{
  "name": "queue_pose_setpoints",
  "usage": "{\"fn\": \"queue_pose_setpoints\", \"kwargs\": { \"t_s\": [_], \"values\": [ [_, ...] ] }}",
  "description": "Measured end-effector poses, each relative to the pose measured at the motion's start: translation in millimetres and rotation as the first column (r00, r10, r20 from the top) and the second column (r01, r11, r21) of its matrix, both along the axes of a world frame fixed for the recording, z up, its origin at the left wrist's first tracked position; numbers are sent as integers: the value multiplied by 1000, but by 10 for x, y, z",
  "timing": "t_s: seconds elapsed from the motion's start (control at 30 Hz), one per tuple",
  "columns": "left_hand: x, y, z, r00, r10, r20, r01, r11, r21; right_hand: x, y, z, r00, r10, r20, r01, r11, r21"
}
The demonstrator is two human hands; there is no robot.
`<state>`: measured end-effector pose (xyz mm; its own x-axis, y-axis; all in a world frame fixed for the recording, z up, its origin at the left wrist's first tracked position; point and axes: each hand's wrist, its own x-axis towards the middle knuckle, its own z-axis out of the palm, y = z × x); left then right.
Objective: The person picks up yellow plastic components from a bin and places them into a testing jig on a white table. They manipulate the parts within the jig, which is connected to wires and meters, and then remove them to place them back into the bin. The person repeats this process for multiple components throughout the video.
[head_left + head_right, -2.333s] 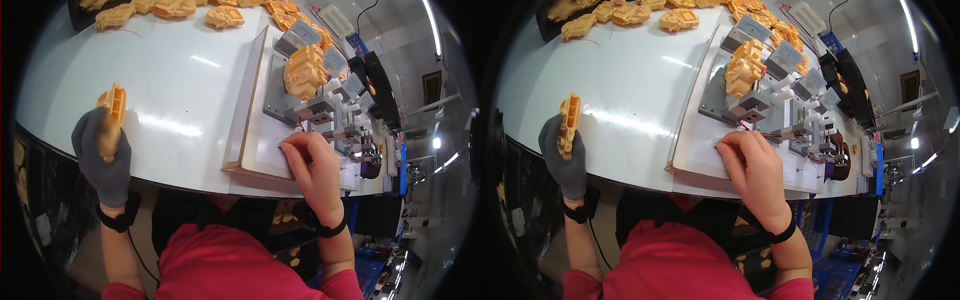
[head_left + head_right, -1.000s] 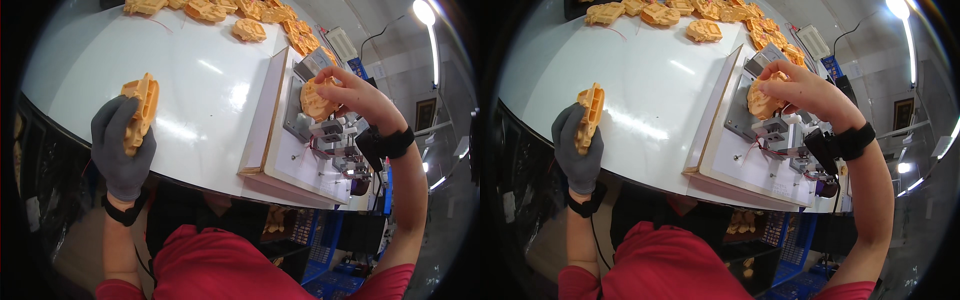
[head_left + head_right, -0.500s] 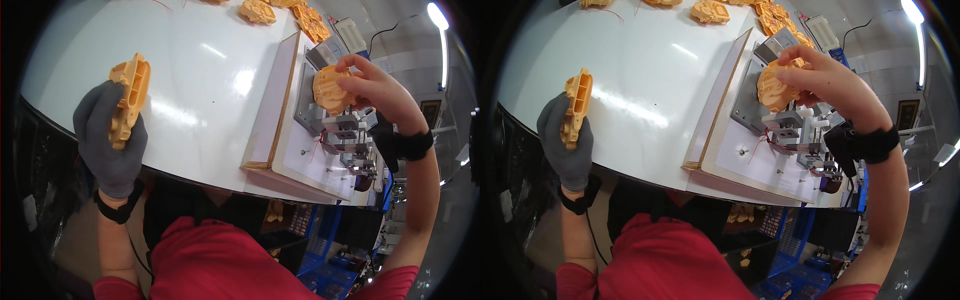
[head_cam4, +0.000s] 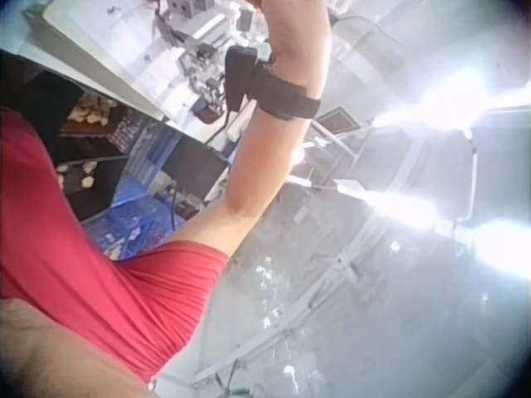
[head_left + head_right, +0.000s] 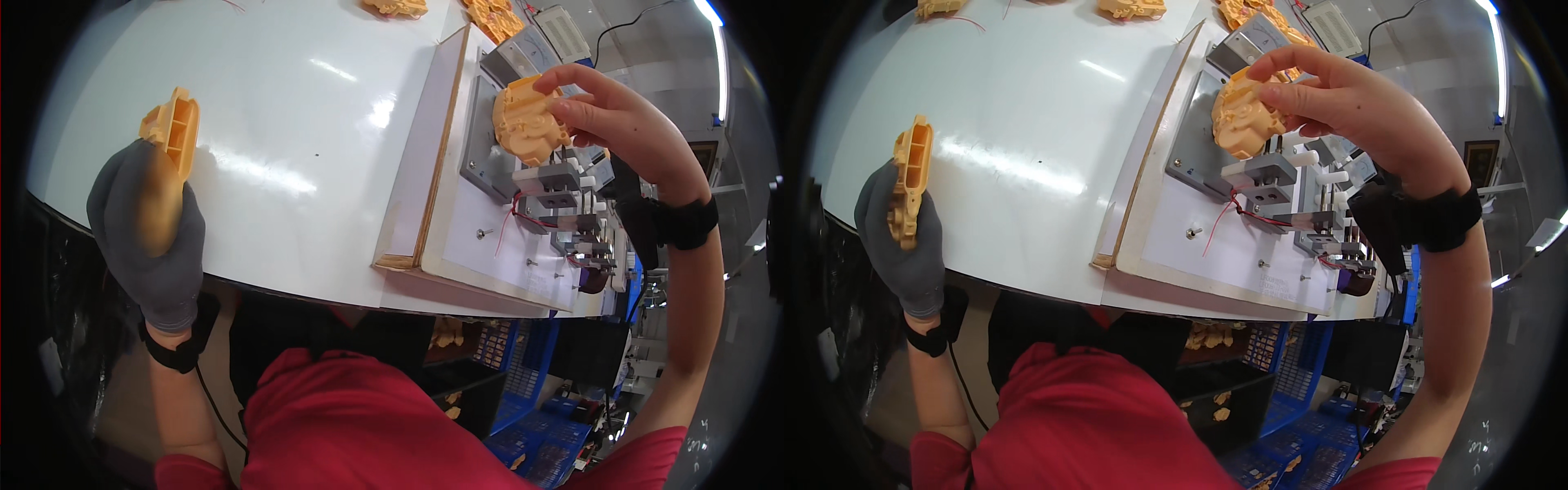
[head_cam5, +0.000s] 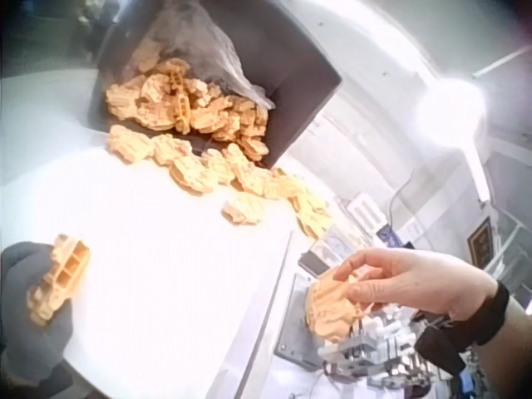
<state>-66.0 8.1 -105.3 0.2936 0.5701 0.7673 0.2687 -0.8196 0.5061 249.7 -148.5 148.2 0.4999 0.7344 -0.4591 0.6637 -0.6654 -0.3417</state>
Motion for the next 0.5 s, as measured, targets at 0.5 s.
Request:
{"fn": "queue_pose_setpoints", "kwargs": {
  "t_s": [0.5],
  "values": [
    [5, -18, 12, 999, -6, 51, 7, 1000, -9, -176, -443, 242, 992, -75, 97, 71, 997, 42]
  ]
}}
